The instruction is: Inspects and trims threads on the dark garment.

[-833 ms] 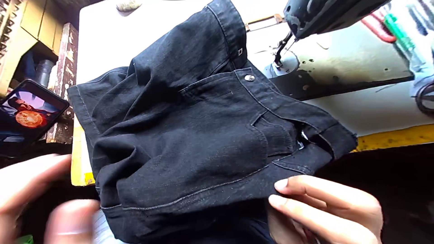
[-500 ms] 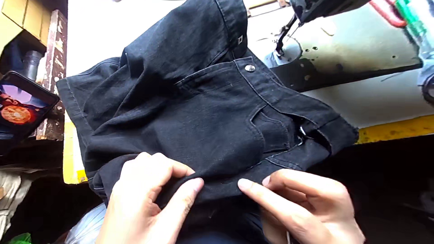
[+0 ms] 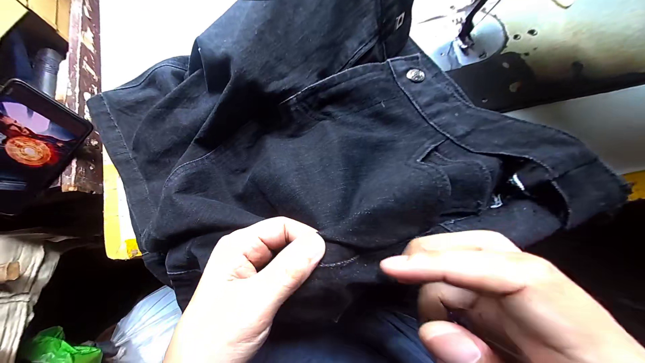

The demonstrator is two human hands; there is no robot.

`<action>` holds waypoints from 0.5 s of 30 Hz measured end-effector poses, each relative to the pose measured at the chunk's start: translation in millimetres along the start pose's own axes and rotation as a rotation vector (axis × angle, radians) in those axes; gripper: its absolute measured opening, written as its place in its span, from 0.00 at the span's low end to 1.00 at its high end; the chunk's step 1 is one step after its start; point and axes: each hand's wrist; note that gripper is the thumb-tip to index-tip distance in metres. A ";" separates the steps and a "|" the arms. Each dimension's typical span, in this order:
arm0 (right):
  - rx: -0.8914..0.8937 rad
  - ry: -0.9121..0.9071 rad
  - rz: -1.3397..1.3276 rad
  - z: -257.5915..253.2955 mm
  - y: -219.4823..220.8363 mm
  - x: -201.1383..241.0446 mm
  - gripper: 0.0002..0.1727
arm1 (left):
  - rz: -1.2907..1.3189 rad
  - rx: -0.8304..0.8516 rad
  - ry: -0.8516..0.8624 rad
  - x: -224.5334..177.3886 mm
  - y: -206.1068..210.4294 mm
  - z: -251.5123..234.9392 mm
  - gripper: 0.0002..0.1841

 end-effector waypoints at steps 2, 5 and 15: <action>-0.032 -0.008 -0.035 -0.7 7.2 5.4 0.12 | 0.015 0.020 0.009 2.5 -1.6 -0.1 0.10; -0.096 -0.053 0.056 -0.9 16.0 3.4 0.09 | 0.034 0.035 0.014 4.5 -2.2 -0.6 0.10; -0.142 -0.245 0.655 -16.3 19.7 13.8 0.08 | -0.035 -0.020 -0.003 1.2 2.4 1.6 0.08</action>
Point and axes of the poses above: each hand's wrist, its own z-axis away from the middle knuckle, its own y-axis out of the palm, x = y × z, and after that the axes turned 6 degrees about -z, right-handed
